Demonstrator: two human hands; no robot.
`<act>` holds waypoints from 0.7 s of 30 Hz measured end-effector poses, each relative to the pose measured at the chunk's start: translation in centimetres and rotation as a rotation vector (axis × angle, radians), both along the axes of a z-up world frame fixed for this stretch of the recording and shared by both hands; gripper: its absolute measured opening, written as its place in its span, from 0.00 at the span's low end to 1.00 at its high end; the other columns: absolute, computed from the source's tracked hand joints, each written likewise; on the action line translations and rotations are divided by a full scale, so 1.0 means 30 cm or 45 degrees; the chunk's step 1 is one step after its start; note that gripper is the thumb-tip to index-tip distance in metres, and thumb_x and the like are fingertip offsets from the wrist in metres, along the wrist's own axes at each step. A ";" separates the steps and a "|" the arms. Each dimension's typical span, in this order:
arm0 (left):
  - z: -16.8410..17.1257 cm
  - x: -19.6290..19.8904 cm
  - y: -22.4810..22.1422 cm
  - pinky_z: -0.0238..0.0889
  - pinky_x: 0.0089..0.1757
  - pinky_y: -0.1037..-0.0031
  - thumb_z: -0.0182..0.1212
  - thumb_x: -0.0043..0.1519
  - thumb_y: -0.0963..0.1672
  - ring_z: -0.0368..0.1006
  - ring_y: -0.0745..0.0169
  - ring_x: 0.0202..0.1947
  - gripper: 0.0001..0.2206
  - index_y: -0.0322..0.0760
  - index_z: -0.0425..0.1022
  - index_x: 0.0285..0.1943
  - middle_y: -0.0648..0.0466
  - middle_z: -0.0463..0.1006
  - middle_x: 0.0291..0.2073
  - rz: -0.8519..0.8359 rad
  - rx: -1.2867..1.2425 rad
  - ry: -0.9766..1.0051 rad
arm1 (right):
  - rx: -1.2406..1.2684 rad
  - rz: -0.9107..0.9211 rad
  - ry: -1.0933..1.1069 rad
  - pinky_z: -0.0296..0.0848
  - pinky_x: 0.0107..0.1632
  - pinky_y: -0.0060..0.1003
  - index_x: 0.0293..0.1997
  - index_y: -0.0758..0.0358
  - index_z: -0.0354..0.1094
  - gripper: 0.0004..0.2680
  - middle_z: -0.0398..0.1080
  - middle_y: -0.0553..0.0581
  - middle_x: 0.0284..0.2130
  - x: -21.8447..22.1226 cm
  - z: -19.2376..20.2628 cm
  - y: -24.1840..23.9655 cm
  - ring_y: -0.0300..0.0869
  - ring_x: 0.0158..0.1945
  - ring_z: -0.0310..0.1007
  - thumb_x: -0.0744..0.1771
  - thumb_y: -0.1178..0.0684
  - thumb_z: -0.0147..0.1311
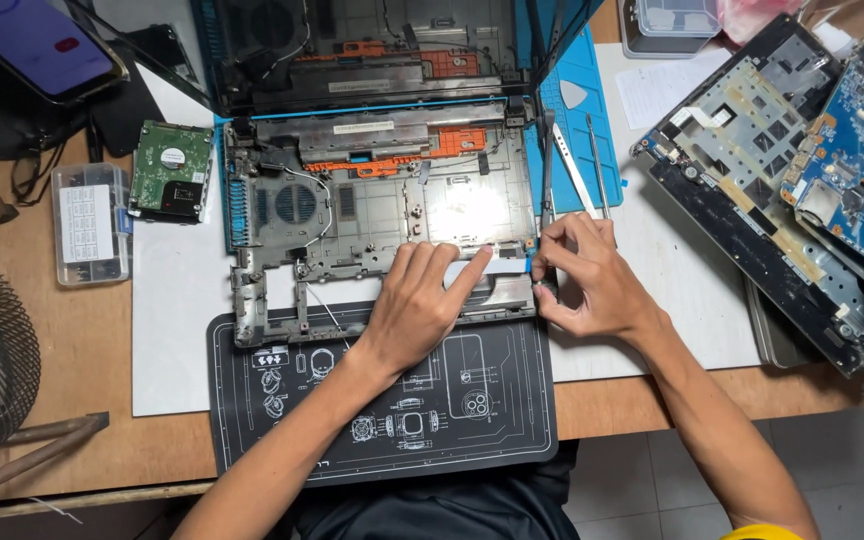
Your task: Disconnecting internal ribbon cables and manipulating small electronic components inside a laptop chassis during a repair process.
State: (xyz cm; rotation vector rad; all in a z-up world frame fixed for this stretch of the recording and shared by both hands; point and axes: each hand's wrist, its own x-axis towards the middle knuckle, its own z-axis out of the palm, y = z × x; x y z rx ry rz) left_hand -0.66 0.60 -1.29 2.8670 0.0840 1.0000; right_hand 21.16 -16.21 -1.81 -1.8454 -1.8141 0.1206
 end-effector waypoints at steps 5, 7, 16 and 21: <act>-0.026 -0.002 0.008 0.63 0.41 0.65 0.59 0.66 0.40 0.63 0.57 0.33 0.13 0.36 0.77 0.59 0.51 0.66 0.35 0.027 -0.017 0.005 | 0.160 0.072 0.013 0.60 0.52 0.40 0.29 0.49 0.71 0.05 0.66 0.50 0.38 -0.003 0.008 -0.012 0.43 0.42 0.66 0.61 0.44 0.60; -0.015 -0.004 0.009 0.62 0.41 0.66 0.60 0.65 0.40 0.63 0.58 0.33 0.13 0.36 0.77 0.58 0.52 0.66 0.34 0.052 -0.018 0.007 | 0.198 0.096 0.015 0.61 0.52 0.40 0.29 0.47 0.73 0.04 0.68 0.49 0.39 -0.007 0.015 -0.013 0.43 0.42 0.67 0.61 0.44 0.60; 0.017 -0.003 0.005 0.60 0.38 0.66 0.60 0.66 0.41 0.64 0.56 0.32 0.13 0.38 0.77 0.59 0.52 0.65 0.32 0.131 -0.121 0.030 | 0.257 0.136 -0.035 0.63 0.50 0.41 0.27 0.45 0.76 0.06 0.71 0.51 0.44 -0.017 0.020 -0.012 0.43 0.44 0.67 0.63 0.42 0.58; 0.039 -0.006 0.006 0.60 0.38 0.67 0.60 0.66 0.42 0.65 0.56 0.32 0.11 0.37 0.78 0.57 0.52 0.66 0.32 0.131 -0.169 0.055 | 0.290 0.209 -0.128 0.62 0.48 0.40 0.24 0.47 0.70 0.09 0.70 0.50 0.48 -0.019 0.013 0.005 0.44 0.45 0.67 0.65 0.43 0.56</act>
